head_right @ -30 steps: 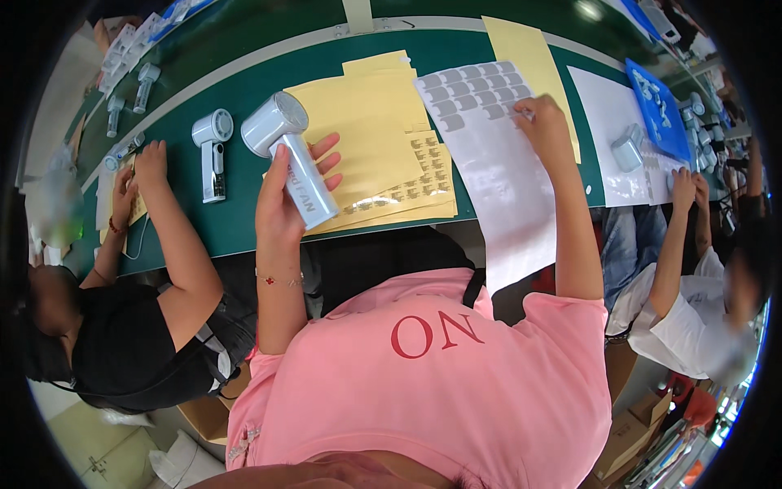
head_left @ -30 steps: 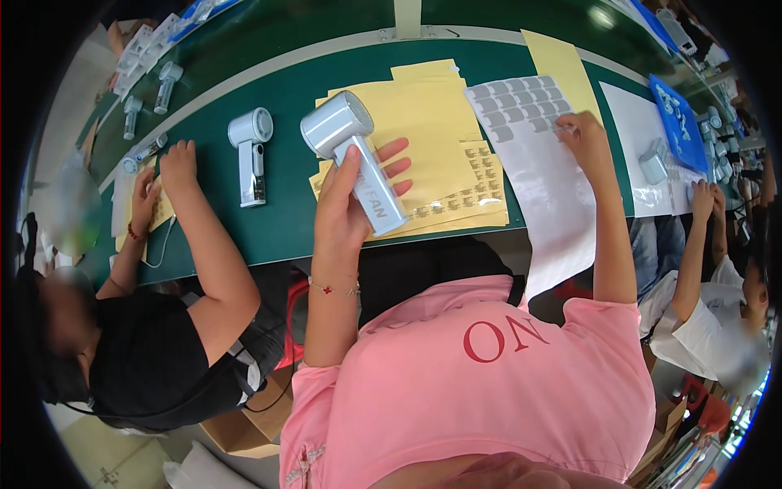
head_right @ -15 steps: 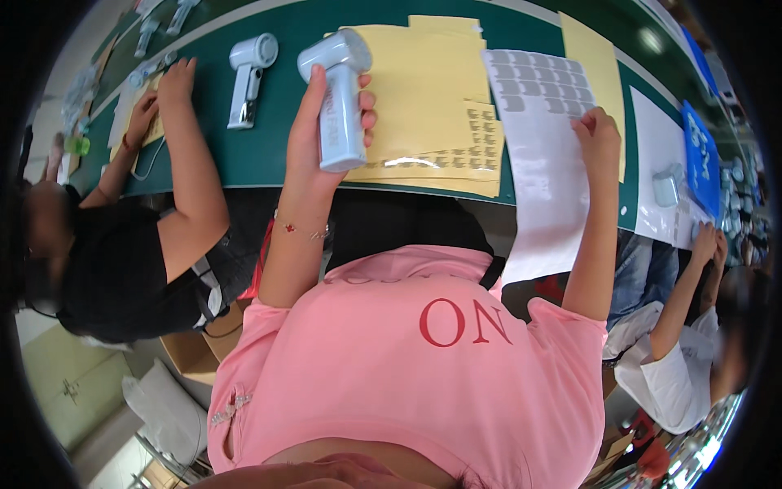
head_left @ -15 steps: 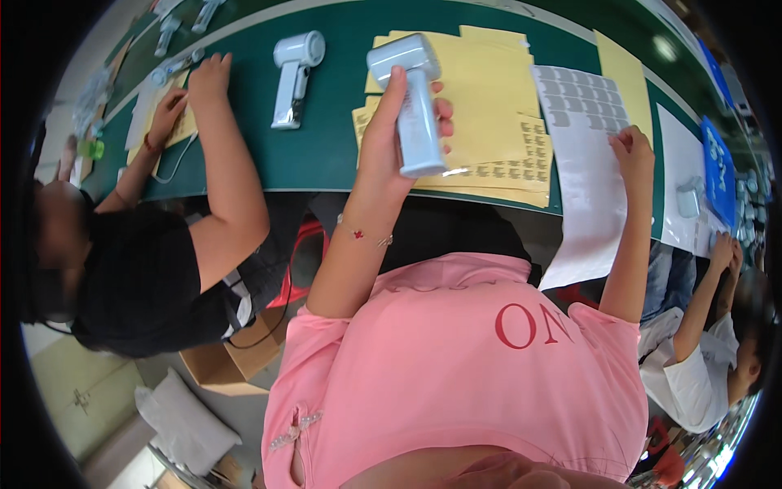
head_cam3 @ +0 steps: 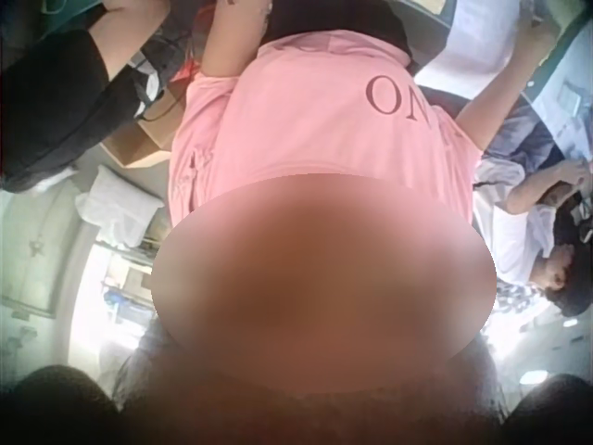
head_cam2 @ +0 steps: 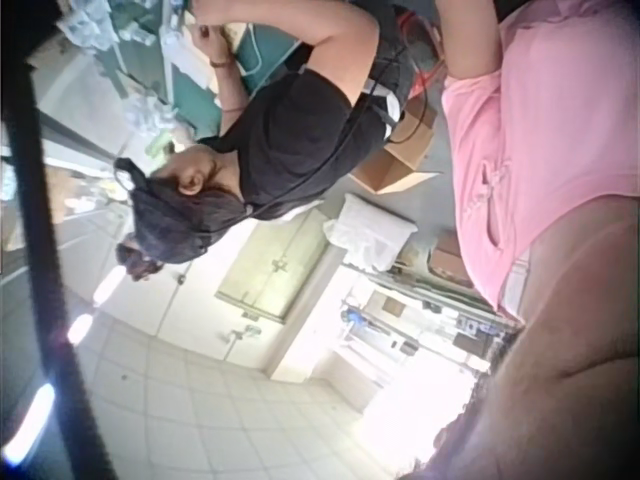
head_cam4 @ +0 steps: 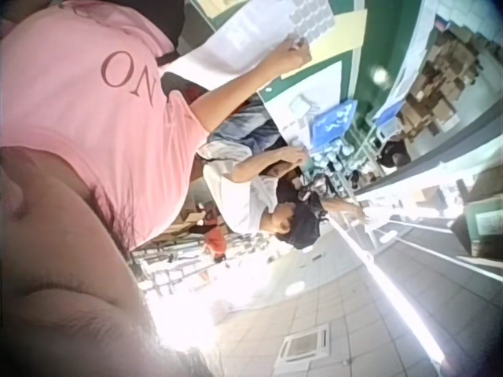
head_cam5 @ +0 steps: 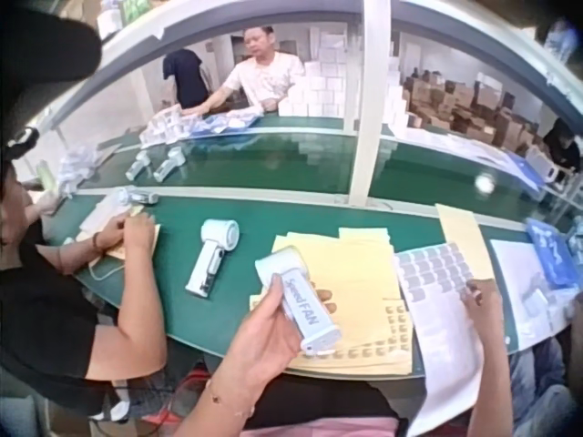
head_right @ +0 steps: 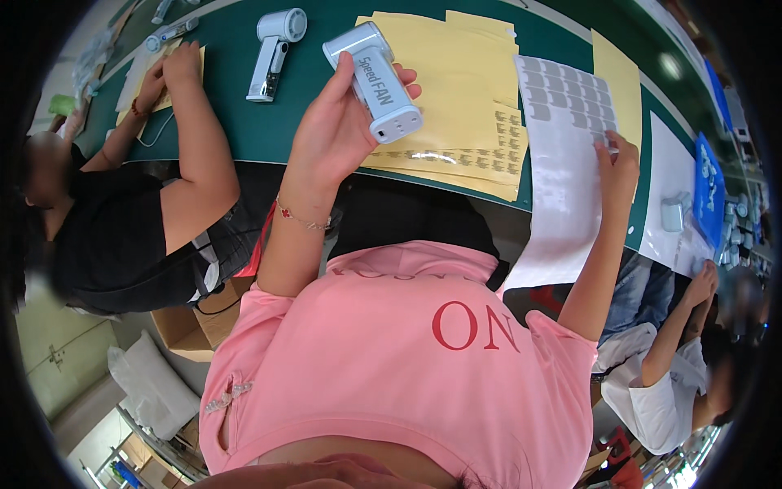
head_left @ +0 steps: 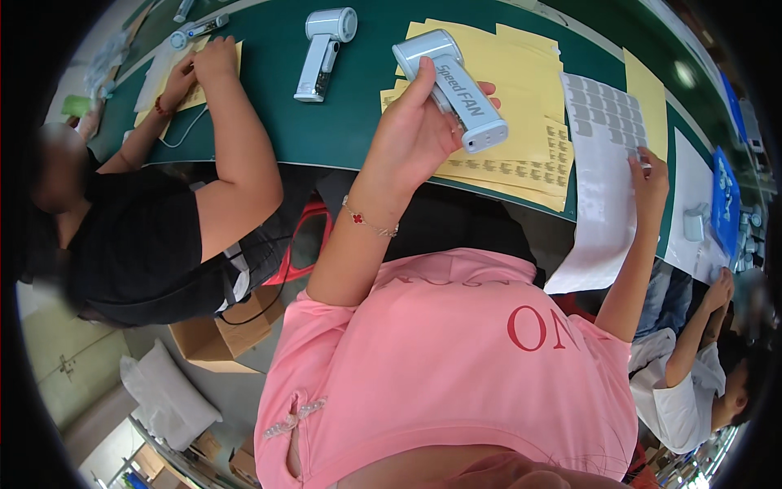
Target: Applying identification or branding labels to small handheld portable fans on an assembly line.
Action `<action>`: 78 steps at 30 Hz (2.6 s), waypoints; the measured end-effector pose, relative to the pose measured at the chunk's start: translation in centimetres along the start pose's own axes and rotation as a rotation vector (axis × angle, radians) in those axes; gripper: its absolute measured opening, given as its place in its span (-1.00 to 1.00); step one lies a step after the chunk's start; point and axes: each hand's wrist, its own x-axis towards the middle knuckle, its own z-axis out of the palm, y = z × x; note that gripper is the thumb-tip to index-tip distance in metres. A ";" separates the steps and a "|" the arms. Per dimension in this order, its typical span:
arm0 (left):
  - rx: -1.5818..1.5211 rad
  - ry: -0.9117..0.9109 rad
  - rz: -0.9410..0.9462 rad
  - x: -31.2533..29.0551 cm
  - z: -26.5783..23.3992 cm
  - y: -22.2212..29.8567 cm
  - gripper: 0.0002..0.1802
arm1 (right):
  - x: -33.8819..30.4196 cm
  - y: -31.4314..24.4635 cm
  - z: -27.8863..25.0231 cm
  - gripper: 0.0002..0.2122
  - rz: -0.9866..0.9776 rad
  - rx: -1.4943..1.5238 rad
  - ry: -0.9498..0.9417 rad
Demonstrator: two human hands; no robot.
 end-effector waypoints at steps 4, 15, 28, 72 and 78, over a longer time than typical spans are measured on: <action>0.027 0.014 0.040 0.1 -0.1 -0.2 -0.49 | 0.1 0.0 0.5 -0.83 -0.075 -0.068 0.006; -0.038 -0.057 0.018 -0.6 -0.2 0.4 -0.53 | -1.1 -2.9 -0.6 -0.80 0.027 -0.031 0.087; -0.099 0.015 -0.025 -1.8 1.3 -1.1 -0.51 | -7.0 -22.1 -4.9 -0.89 0.018 1.334 -0.484; -0.164 -0.021 -0.099 -2.3 1.8 -1.5 -0.55 | -7.2 -23.6 -4.1 -0.90 -0.184 1.118 -0.282; -0.176 -0.024 -0.082 -2.4 1.7 -1.5 -0.55 | -7.3 -23.8 -3.9 -0.91 -0.184 1.121 -0.258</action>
